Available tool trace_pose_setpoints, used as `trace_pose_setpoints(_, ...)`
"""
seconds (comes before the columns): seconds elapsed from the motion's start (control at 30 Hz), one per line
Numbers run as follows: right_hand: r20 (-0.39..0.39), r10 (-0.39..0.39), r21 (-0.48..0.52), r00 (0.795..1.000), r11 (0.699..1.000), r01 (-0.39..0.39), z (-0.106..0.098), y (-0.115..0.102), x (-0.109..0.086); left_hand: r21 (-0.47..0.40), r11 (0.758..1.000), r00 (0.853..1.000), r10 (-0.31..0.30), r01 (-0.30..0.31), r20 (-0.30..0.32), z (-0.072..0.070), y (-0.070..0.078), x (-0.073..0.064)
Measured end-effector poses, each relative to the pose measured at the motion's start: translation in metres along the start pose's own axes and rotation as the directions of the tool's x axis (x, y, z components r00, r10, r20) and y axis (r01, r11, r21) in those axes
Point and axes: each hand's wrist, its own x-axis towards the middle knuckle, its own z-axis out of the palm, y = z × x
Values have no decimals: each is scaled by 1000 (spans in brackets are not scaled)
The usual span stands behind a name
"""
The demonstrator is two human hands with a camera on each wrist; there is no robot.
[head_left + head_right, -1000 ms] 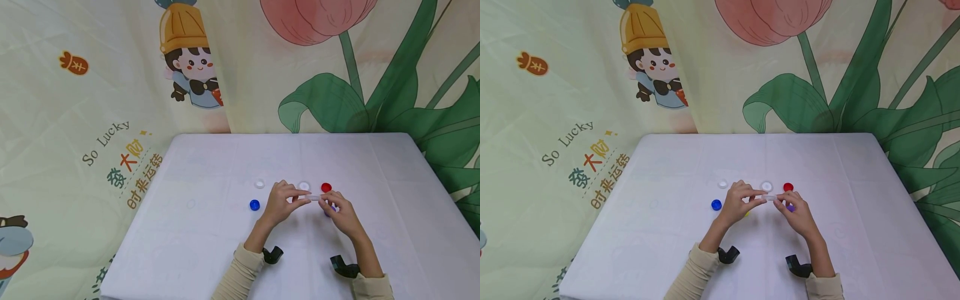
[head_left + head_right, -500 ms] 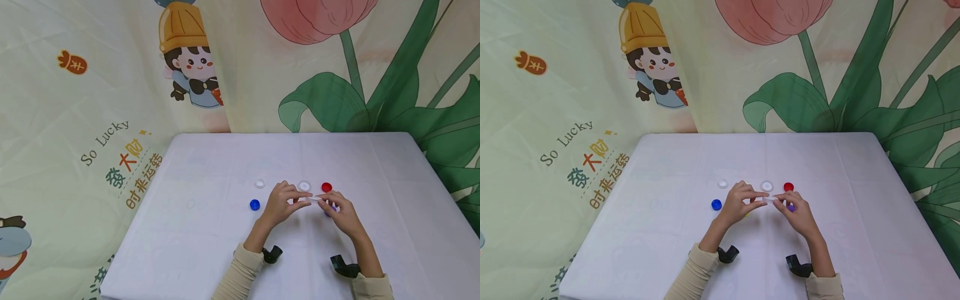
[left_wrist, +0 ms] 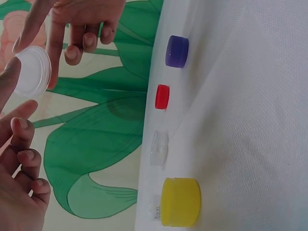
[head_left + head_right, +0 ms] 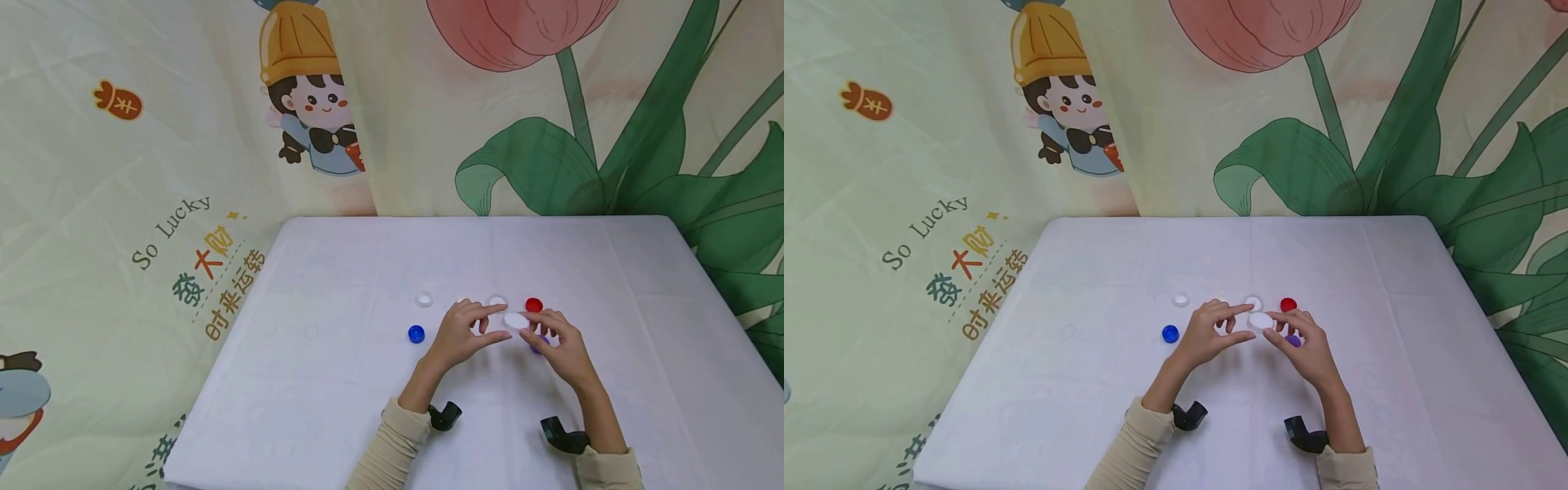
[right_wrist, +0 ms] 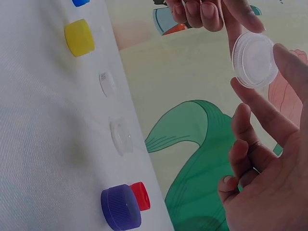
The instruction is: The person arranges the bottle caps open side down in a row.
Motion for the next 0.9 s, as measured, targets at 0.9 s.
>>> trace_pose_setpoints(0.9, 5, 21, -169, 1000, 985, -20, 8, 35, 2, 102, 986, 981, -144, 131, 128, 5, -5, -1)
